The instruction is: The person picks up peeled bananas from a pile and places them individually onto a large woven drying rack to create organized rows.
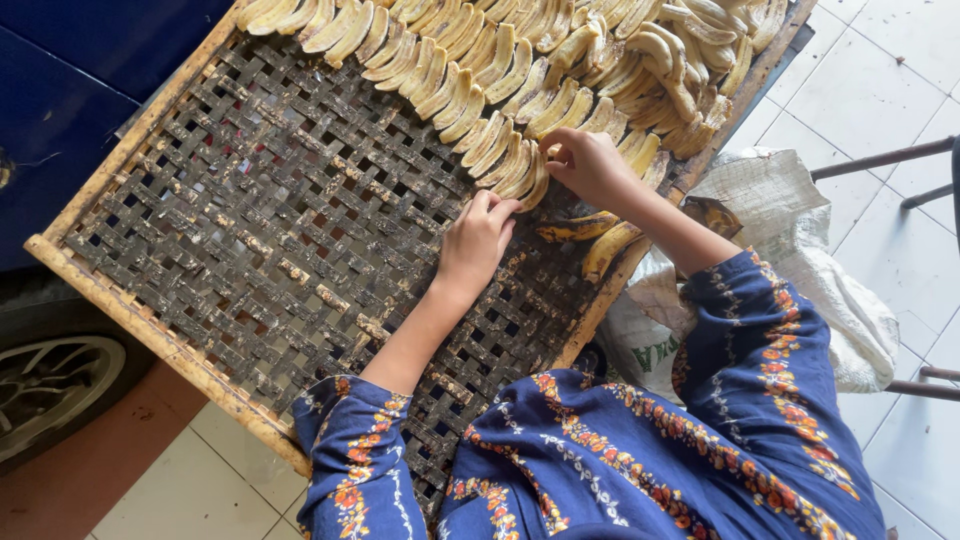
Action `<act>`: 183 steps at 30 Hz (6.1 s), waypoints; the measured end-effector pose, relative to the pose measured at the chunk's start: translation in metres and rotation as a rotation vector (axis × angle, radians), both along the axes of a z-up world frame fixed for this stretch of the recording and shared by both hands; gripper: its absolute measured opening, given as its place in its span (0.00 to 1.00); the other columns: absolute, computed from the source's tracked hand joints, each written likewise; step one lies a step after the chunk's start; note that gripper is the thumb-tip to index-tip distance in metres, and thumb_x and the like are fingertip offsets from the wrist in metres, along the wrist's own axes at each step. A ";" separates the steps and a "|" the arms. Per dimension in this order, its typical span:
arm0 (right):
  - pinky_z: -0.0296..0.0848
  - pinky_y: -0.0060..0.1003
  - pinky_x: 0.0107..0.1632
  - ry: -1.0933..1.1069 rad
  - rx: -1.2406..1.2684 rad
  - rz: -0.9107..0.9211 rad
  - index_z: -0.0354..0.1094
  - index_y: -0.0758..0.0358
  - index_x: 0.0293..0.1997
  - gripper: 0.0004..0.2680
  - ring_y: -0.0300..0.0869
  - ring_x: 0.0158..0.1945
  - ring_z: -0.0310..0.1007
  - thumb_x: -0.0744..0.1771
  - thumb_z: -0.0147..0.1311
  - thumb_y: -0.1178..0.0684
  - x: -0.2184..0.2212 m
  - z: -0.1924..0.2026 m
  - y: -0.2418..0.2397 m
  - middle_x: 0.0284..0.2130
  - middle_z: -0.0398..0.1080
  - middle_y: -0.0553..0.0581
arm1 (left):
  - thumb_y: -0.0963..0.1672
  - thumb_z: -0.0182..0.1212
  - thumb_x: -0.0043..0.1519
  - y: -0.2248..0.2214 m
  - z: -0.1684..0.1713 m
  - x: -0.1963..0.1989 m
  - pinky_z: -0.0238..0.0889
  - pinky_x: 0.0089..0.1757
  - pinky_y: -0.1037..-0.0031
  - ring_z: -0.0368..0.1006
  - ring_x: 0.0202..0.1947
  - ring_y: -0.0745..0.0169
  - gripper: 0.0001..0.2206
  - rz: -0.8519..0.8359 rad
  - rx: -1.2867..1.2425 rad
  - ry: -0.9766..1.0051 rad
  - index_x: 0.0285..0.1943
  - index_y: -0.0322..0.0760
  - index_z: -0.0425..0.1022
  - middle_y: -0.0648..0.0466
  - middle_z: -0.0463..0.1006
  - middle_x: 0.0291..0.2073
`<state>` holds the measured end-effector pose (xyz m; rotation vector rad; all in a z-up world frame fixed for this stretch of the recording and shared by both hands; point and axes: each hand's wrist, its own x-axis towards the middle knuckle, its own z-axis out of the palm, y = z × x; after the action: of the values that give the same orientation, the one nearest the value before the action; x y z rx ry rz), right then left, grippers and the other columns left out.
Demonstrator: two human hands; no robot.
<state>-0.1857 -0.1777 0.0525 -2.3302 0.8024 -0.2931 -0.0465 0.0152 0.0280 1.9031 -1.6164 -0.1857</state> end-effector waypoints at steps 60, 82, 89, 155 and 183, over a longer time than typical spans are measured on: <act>0.76 0.34 0.40 -0.051 0.343 0.282 0.67 0.60 0.66 0.18 0.38 0.35 0.73 0.68 0.57 0.53 0.067 0.072 -0.019 0.41 0.77 0.57 | 0.54 0.45 0.72 -0.024 -0.025 0.047 0.66 0.60 0.69 0.69 0.63 0.60 0.25 -0.154 -0.266 1.431 0.73 0.40 0.61 0.52 0.70 0.65; 0.76 0.27 0.35 -0.066 0.584 0.437 0.65 0.62 0.58 0.14 0.33 0.35 0.76 0.67 0.57 0.55 0.274 0.027 0.038 0.37 0.78 0.52 | 0.41 0.56 0.66 0.018 -0.068 0.221 0.79 0.43 0.61 0.77 0.42 0.58 0.15 0.279 -0.641 1.626 0.60 0.30 0.64 0.48 0.74 0.43; 0.76 0.26 0.36 -0.171 0.414 0.416 0.68 0.64 0.58 0.12 0.34 0.35 0.75 0.68 0.58 0.57 0.280 0.032 0.024 0.36 0.76 0.53 | 0.40 0.56 0.65 0.019 -0.055 0.220 0.78 0.47 0.55 0.76 0.41 0.56 0.12 0.336 -0.771 1.730 0.55 0.27 0.65 0.47 0.74 0.42; 0.72 0.46 0.54 -0.231 -0.916 0.505 0.73 0.60 0.61 0.19 0.53 0.58 0.67 0.62 0.54 0.63 0.462 -0.051 0.042 0.59 0.68 0.59 | 0.47 0.43 0.72 0.021 -0.080 0.245 0.64 0.60 0.50 0.67 0.64 0.43 0.18 0.347 -1.161 1.685 0.67 0.33 0.58 0.38 0.69 0.61; 0.75 0.39 0.46 -0.428 -1.050 0.471 0.78 0.53 0.45 0.06 0.43 0.48 0.71 0.65 0.61 0.53 0.394 0.006 0.054 0.44 0.74 0.52 | 0.46 0.44 0.70 0.024 -0.081 0.244 0.62 0.62 0.47 0.61 0.69 0.50 0.20 0.322 -1.227 1.636 0.71 0.36 0.58 0.42 0.66 0.67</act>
<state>0.2088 -0.1236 0.0585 -3.0975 -0.2214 -1.1609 0.1975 0.0393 -0.0533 0.4932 -0.0794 -0.3498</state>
